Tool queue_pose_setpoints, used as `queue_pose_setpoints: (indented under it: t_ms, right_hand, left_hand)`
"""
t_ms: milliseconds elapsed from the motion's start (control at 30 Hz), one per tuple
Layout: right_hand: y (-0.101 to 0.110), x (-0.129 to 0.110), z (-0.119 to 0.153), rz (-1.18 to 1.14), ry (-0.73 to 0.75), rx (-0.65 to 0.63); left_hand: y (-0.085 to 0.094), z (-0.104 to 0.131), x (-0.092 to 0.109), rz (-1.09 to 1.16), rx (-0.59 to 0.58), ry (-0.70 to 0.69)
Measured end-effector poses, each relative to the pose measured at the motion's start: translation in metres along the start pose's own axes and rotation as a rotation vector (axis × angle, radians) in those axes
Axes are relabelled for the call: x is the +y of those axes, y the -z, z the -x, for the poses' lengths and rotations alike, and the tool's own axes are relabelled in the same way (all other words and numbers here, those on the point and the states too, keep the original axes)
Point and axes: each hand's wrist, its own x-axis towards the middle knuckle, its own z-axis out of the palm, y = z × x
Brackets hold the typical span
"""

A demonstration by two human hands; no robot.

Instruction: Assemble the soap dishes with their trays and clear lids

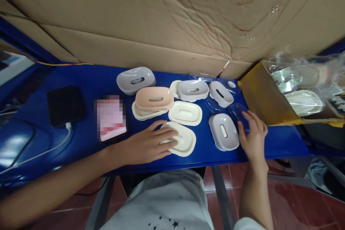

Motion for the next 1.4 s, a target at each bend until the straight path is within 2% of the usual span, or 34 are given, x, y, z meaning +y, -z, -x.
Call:
queue_pose_setpoints:
  t_ms: [67, 100, 200, 300, 500, 567, 667, 800, 867, 933, 1033, 1100, 1167, 1233, 1300, 1333, 1400]
  right_hand:
    - [0.003, -0.012, 0.007, 0.045, 0.031, 0.049]
    - [0.005, -0.021, 0.013, 0.034, 0.064, 0.029]
    - [0.01, -0.05, 0.033, 0.022, 0.196, -0.137]
    - [0.01, -0.07, 0.044, 0.084, 0.259, -0.192]
    - [0.012, -0.081, 0.041, -0.073, 0.297, -0.268]
    - [0.013, -0.082, 0.038, -0.132, 0.295, -0.25]
    - [0.011, -0.075, 0.025, -0.107, 0.273, -0.15]
    - [-0.001, -0.037, -0.015, 0.074, 0.136, -0.056]
    - [-0.009, -0.012, -0.039, 0.115, 0.073, -0.05]
    - [-0.016, 0.007, -0.06, 0.137, 0.06, -0.127]
    - [-0.022, 0.012, -0.082, 0.148, 0.084, -0.19]
    - [-0.021, -0.004, -0.085, 0.113, 0.156, -0.167]
    - [-0.017, -0.035, -0.079, 0.041, 0.283, -0.173]
    - [-0.01, -0.073, -0.063, -0.025, 0.431, -0.271]
    - [-0.003, -0.108, -0.042, -0.087, 0.613, -0.433]
    - [0.0, -0.121, -0.031, -0.11, 0.671, -0.499]
    - [0.003, -0.133, -0.011, -0.136, 0.693, -0.554]
  left_hand:
    - [0.002, 0.0, 0.0, -0.016, -0.008, -0.001]
    - [0.002, 0.0, -0.001, -0.023, -0.013, -0.001]
    - [0.002, 0.0, -0.001, -0.026, -0.02, 0.003]
    - [0.001, 0.0, -0.001, -0.006, -0.019, 0.013]
    - [0.001, -0.001, -0.001, 0.018, -0.01, 0.025]
    - [0.002, -0.001, -0.001, 0.013, -0.007, 0.017]
    - [0.003, -0.002, -0.001, 0.0, 0.029, -0.005]
    - [0.007, -0.001, -0.003, -0.032, 0.101, 0.039]
    - [0.008, -0.001, -0.007, -0.061, 0.127, 0.092]
    - [0.008, -0.001, -0.012, -0.098, 0.141, 0.155]
    - [0.003, -0.002, -0.017, -0.152, 0.144, 0.247]
    - [-0.002, -0.003, -0.017, -0.179, 0.146, 0.296]
    - [-0.006, -0.004, -0.017, -0.189, 0.147, 0.335]
    - [-0.007, -0.003, -0.018, -0.165, 0.141, 0.333]
    - [-0.002, -0.002, -0.02, -0.12, 0.138, 0.309]
    - [0.003, -0.001, -0.022, -0.105, 0.148, 0.316]
    - [0.015, 0.002, -0.028, -0.106, 0.193, 0.409]
